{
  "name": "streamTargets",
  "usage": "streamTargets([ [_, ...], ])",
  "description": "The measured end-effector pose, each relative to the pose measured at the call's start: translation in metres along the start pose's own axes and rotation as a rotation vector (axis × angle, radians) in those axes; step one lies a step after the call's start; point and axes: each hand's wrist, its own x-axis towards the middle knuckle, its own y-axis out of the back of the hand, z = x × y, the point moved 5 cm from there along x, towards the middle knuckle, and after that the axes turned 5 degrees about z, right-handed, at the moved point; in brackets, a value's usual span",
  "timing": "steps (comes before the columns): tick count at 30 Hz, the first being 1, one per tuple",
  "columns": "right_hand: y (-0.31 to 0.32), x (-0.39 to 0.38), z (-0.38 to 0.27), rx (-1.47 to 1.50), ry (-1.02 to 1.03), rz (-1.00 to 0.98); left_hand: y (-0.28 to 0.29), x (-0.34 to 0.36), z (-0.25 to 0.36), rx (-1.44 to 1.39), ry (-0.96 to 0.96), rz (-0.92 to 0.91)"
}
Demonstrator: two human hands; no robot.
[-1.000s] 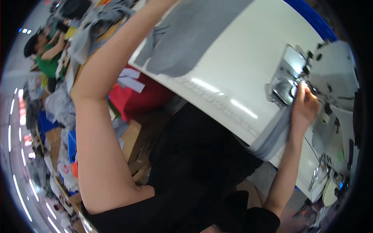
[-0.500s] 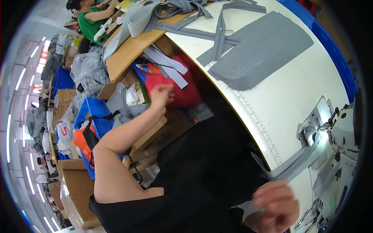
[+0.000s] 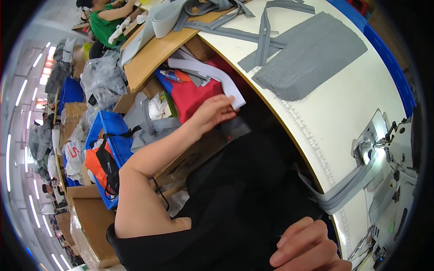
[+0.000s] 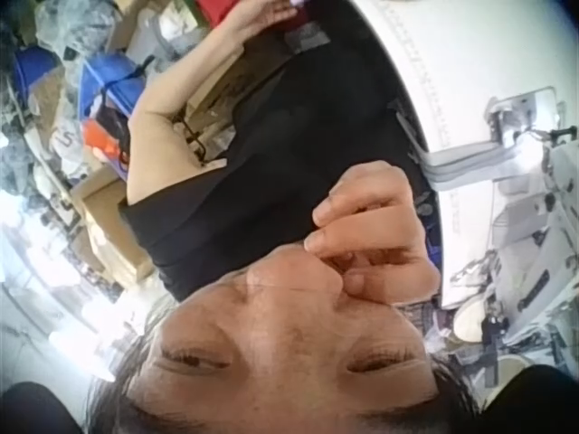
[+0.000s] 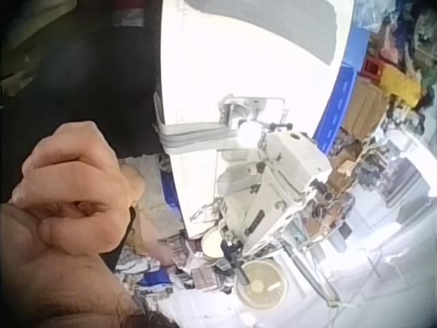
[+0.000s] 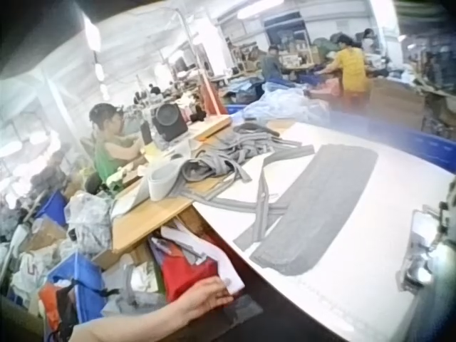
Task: Sewing zippers onto grey material strips using an industrial sewing machine.
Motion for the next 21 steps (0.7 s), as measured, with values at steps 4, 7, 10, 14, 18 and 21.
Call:
streamTargets([
  [4,-0.009,0.008,-0.004,-0.022,-0.134,-0.007,-0.01,-0.025,-0.039,0.108,0.162,-0.156],
  [7,0.006,0.003,0.007,-0.006,-0.007,-0.112,-0.015,-0.031,-0.055,0.147,0.176,-0.138],
  [10,0.019,0.01,0.078,-0.671,-0.093,-0.333,-0.001,-0.049,-0.054,0.219,0.154,-0.151],
  [14,0.036,-0.021,0.161,-1.336,0.051,-0.331,-0.036,-0.064,-0.06,0.362,0.129,-0.343],
  [18,0.063,-0.052,0.204,-1.392,-0.268,-0.419,-0.054,-0.086,-0.08,-0.057,0.397,-0.294],
  [21,0.042,-0.047,0.186,-1.17,-0.098,-0.262,-0.032,-0.078,-0.113,-0.079,0.358,-0.418],
])
